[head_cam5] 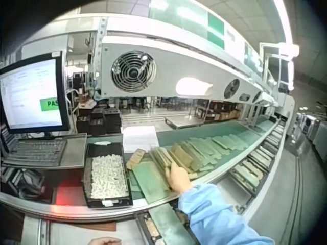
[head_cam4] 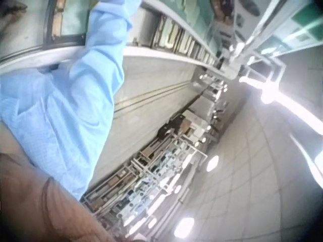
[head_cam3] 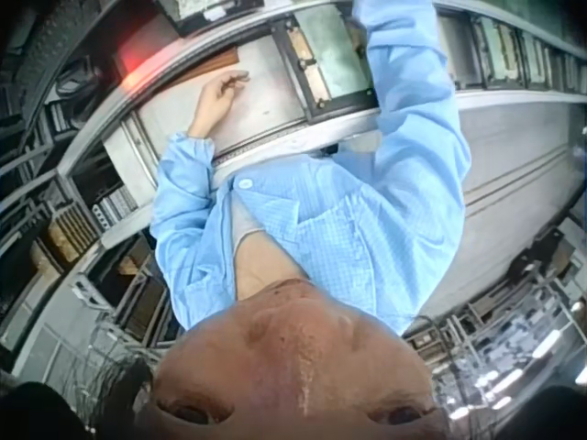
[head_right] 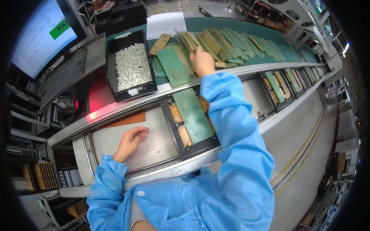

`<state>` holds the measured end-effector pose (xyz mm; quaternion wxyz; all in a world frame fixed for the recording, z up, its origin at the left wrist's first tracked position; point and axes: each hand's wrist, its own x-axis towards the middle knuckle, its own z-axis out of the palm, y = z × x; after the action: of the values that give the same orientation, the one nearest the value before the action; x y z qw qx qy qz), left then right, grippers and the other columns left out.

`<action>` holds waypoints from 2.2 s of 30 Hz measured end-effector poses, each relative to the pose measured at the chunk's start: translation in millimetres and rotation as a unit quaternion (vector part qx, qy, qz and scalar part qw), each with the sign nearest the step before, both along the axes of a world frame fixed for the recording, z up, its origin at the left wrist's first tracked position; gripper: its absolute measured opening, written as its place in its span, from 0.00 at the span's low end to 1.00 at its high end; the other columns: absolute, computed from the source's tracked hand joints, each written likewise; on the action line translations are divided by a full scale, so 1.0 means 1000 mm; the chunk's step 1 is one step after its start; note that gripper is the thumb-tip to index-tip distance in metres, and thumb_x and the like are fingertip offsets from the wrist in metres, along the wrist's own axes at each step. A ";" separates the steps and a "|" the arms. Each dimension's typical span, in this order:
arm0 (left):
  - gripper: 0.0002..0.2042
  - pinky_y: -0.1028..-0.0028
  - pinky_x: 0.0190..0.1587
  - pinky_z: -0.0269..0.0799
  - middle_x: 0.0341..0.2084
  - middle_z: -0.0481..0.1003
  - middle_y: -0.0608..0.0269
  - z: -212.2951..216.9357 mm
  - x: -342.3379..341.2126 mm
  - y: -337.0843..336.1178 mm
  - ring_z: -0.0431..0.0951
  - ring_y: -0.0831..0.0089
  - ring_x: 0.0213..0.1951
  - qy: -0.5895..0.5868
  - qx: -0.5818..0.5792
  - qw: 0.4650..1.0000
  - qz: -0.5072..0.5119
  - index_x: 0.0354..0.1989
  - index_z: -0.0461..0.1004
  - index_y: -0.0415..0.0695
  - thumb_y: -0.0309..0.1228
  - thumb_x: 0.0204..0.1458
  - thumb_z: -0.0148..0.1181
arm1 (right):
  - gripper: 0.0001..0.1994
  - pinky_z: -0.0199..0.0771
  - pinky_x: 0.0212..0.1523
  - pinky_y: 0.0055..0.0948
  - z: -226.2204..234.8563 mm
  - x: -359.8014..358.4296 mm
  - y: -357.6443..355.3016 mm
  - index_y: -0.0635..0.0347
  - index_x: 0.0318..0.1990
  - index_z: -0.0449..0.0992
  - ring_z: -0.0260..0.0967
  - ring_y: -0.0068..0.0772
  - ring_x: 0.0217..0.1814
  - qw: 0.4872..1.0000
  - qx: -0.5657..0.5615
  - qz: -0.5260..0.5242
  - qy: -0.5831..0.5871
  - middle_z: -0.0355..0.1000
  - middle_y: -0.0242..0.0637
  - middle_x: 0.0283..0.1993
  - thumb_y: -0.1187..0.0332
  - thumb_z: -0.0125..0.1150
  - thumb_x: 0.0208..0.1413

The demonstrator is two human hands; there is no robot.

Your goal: Assembling and inspecting electronic components on circuit boards at a manual assembly station.

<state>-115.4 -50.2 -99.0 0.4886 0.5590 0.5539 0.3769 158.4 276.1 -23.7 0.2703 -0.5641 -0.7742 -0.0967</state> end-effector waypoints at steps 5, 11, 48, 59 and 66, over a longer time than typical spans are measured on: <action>0.22 0.74 0.55 0.71 0.46 0.80 0.59 -0.002 0.000 0.001 0.76 0.76 0.44 -0.026 0.009 0.999 -0.018 0.54 0.75 0.35 0.11 0.53 0.42 | 0.20 0.80 0.42 0.47 0.028 0.057 -0.002 0.71 0.51 0.75 0.80 0.57 0.39 0.829 -0.295 0.027 0.475 0.80 0.59 0.37 0.60 0.56 0.63; 0.22 0.74 0.55 0.72 0.45 0.80 0.59 -0.004 0.000 0.005 0.76 0.75 0.44 -0.005 -0.010 0.999 -0.036 0.54 0.75 0.35 0.11 0.52 0.42 | 0.46 0.70 0.57 0.45 0.007 0.042 -0.024 0.64 0.66 0.66 0.64 0.60 0.62 0.997 -0.059 0.039 0.039 0.61 0.61 0.60 0.43 0.76 0.46; 0.08 0.71 0.36 0.67 0.24 0.68 0.63 0.240 0.126 -0.093 0.69 0.64 0.34 0.174 0.490 0.851 -0.077 0.24 0.72 0.42 0.32 0.37 0.59 | 0.20 0.72 0.47 0.39 -0.028 0.114 -0.227 0.51 0.51 0.84 0.70 0.47 0.45 0.997 -0.058 0.018 0.052 0.74 0.49 0.42 0.59 0.74 0.50; 0.08 0.71 0.32 0.63 0.19 0.61 0.64 0.238 0.125 -0.097 0.66 0.67 0.31 0.125 0.402 0.890 -0.176 0.16 0.68 0.43 0.32 0.28 0.56 | 0.19 0.69 0.54 0.41 -0.029 0.110 -0.244 0.52 0.55 0.82 0.69 0.48 0.53 0.999 -0.039 -0.018 0.014 0.73 0.49 0.49 0.61 0.69 0.56; 0.08 0.70 0.33 0.63 0.19 0.61 0.63 0.273 0.107 -0.073 0.66 0.67 0.33 0.221 0.461 0.769 -0.385 0.15 0.69 0.43 0.33 0.25 0.56 | 0.17 0.69 0.61 0.45 -0.004 0.028 -0.295 0.59 0.52 0.78 0.72 0.49 0.57 0.904 -0.107 0.396 0.120 0.76 0.45 0.50 0.70 0.67 0.53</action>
<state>-8.8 -123.7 174.1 0.1408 0.9511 0.1448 0.2338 186.1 -19.3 -27.4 0.3152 -0.2437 -0.9012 0.1703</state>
